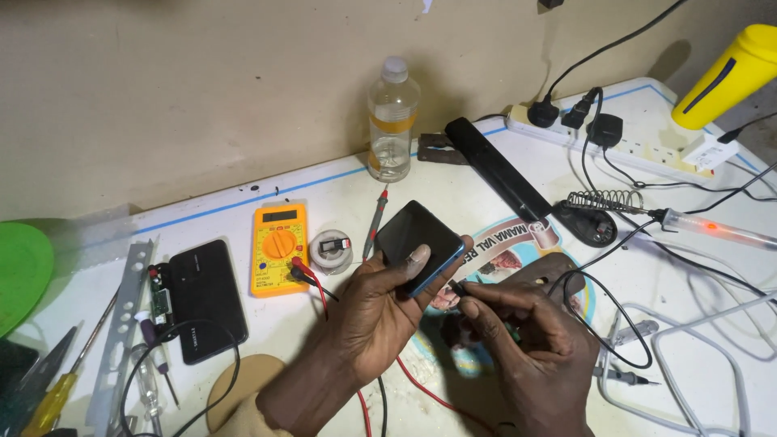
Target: Testing and diagnosing a smartphone using a multimeter and checking touchscreen functionality.
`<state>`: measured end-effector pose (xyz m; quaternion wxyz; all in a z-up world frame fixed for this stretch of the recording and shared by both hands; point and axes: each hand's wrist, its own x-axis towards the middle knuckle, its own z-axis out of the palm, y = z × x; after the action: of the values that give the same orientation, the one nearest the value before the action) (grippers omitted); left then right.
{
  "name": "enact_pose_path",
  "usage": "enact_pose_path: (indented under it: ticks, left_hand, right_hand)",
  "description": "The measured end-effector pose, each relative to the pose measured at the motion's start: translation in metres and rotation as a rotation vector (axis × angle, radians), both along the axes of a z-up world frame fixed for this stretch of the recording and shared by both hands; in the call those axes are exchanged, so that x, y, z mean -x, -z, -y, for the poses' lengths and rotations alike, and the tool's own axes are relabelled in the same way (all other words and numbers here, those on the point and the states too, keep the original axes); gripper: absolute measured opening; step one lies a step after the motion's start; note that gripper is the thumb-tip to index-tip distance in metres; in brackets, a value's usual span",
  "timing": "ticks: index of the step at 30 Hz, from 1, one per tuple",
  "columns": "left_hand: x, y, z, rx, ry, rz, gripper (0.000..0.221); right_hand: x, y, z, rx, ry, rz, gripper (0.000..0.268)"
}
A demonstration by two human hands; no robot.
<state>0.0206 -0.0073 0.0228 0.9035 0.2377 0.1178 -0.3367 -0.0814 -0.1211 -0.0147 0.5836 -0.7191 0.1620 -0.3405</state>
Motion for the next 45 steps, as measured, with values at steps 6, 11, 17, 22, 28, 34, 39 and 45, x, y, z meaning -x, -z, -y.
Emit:
enact_pose_path:
  ticks: [6, 11, 17, 22, 28, 34, 39, 45]
  left_hand:
    - [0.002, 0.012, 0.004, -0.056, 0.004, 0.077, 0.03]
    - [0.004, 0.025, 0.002, -0.059, 0.037, 0.271, 0.043]
    - [0.007, 0.019, 0.002, -0.079, -0.001, 0.359, 0.055]
    - [0.009, 0.02, 0.005, -0.071, -0.061, 0.464, 0.074]
    - [0.009, 0.029, 0.008, -0.193, -0.208, 0.574, 0.067]
    - [0.01, 0.034, 0.008, -0.134, -0.194, 0.575, 0.07]
    - [0.019, 0.037, 0.013, -0.15, -0.224, 0.607, 0.07]
    - [0.011, 0.034, 0.008, -0.112, -0.175, 0.538, 0.072]
  right_hand:
    - [0.0, -0.003, -0.002, 0.132, 0.044, 0.024, 0.022]
    - [0.0, -0.008, -0.004, 0.272, 0.067, 0.047, 0.018]
    - [0.001, -0.017, -0.007, 0.398, 0.097, 0.055, 0.012]
    - [0.0, -0.021, -0.009, 0.486, 0.07, 0.112, 0.008]
    - [0.002, -0.024, -0.012, 0.454, 0.07, 0.024, 0.004]
    - [0.002, -0.019, -0.009, 0.45, 0.031, 0.039, 0.007]
    - [0.002, -0.012, -0.007, 0.436, 0.013, 0.052, 0.006]
    - [-0.006, 0.016, 0.0, 0.177, 0.044, -0.035, 0.017]
